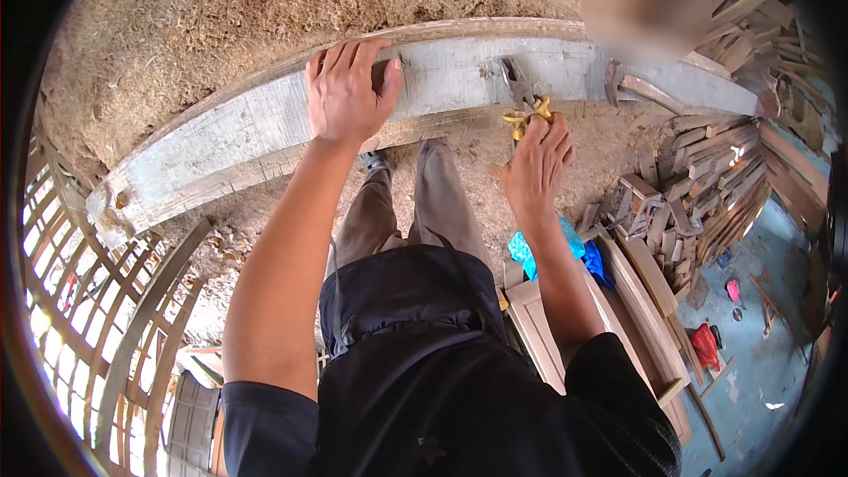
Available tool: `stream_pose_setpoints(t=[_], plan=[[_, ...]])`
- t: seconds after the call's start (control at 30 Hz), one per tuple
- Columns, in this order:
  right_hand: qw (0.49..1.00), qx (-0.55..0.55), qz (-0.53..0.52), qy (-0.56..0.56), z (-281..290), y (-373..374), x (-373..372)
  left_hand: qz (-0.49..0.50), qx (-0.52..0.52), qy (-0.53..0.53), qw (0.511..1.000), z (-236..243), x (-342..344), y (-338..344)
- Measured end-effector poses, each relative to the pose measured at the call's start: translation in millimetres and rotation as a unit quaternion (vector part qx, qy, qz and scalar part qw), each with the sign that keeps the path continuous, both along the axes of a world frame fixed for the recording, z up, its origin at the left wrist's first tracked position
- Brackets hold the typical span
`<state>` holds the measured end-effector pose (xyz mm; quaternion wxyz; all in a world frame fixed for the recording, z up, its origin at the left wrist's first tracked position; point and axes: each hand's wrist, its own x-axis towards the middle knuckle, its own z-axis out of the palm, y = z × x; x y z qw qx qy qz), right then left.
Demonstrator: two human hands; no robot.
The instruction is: Preparing and marking a curved wooden beam using carpentry tools in a workshop.
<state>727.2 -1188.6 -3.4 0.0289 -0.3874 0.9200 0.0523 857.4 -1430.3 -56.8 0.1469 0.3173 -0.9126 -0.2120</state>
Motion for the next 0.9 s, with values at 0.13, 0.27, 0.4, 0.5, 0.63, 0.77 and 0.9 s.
stream_pose_setpoints(t=[0.13, 0.27, 0.4, 0.5, 0.63, 0.77, 0.9], plan=[[1.0, 0.018, 0.003, 0.0, -4, 3, -4, 0.002, 0.004, -0.001, 1.0, 1, -1, 0], [1.0, 0.004, 0.007, -0.009, -4, 5, -10, 0.004, 0.006, -0.001, 1.0, 2, -1, 1], [0.998, -0.029, 0.025, -0.04, -3, 8, -16, -0.001, 0.001, -0.006, 1.0, 2, -1, 1], [0.997, -0.032, 0.041, -0.05, -3, 10, -21, 0.0, -0.008, -0.035, 0.999, 1, 0, 3], [0.996, -0.013, 0.054, -0.076, 3, 11, -22, 0.002, -0.023, -0.041, 0.999, -2, 3, 7], [0.994, -0.005, 0.046, -0.095, 25, 21, -32, 0.001, -0.051, 0.013, 0.999, -3, -8, 11], [0.996, -0.058, 0.034, 0.057, 168, -2, -83, 0.002, -0.051, -0.049, 0.997, 8, 3, 5]])
